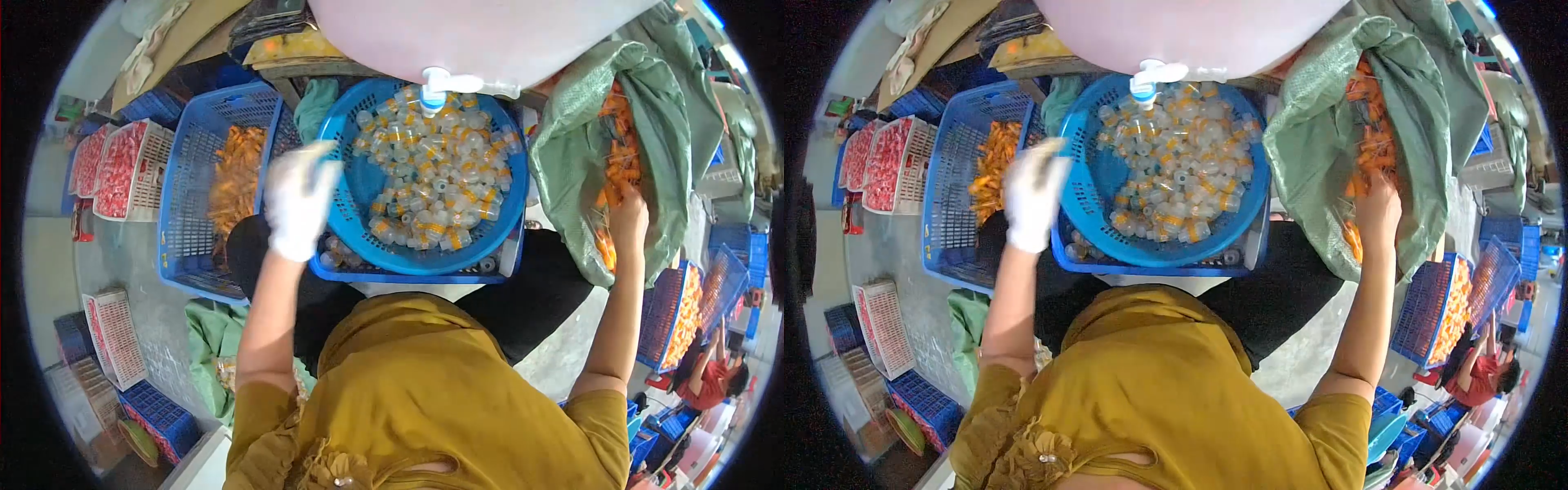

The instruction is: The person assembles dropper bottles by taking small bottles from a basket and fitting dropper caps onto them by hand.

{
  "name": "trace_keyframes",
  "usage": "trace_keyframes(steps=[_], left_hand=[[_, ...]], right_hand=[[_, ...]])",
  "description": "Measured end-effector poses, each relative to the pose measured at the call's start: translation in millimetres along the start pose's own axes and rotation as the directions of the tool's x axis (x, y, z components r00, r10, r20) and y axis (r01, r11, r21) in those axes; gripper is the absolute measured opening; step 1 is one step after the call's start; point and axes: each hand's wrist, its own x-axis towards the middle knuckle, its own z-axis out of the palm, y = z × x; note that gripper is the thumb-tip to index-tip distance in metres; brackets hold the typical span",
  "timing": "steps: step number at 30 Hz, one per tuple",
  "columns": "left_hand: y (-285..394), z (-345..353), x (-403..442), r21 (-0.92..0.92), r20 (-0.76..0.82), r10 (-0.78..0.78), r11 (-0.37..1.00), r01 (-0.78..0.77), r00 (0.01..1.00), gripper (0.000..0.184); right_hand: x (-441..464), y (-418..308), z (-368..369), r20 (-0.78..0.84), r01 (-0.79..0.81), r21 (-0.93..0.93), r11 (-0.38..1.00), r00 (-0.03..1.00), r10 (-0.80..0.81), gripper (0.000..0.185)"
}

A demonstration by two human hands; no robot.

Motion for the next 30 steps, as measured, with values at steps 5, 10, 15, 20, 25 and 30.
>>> trace_keyframes(steps=[5,10,15,20,25,30], left_hand=[[30.1,136.8,26.3,0.463,0.291,0.31,0.782,-0.417,0.905,0.031],[-1.8,195.8,39.4,0.377,0.211,0.262,0.867,-0.326,0.942,0.038],[12.3,133.6,14.4,-0.62,0.315,-0.229,0.685,0.382,0.921,0.036],[34.7,94.9,15.7,-0.746,0.233,-0.203,0.59,0.309,0.951,0.033],[50.9,90.7,23.3,-0.837,0.234,-0.162,0.468,0.284,0.959,0.038],[45.2,117.3,21.5,-0.892,0.183,-0.172,0.385,0.237,0.968,0.047]], right_hand=[[-3.9,-3.9,17.3,0.141,-0.093,-0.134,0.987,0.984,0.112,0.033],[-7.3,13.3,11.8,-0.121,0.082,0.147,0.986,0.991,-0.064,0.026],[0.8,13.5,-7.0,0.03,-0.105,0.779,0.619,0.991,0.129,0.022],[16.5,-100.2,-46.2,0.016,0.027,0.955,0.297,0.99,-0.139,0.03],[29.0,-214.2,-94.2,-0.178,0.335,0.88,0.337,0.889,-0.422,0.026],[53.3,-263.7,-101.3,-0.322,0.426,0.884,0.191,0.852,-0.413,0.025]])
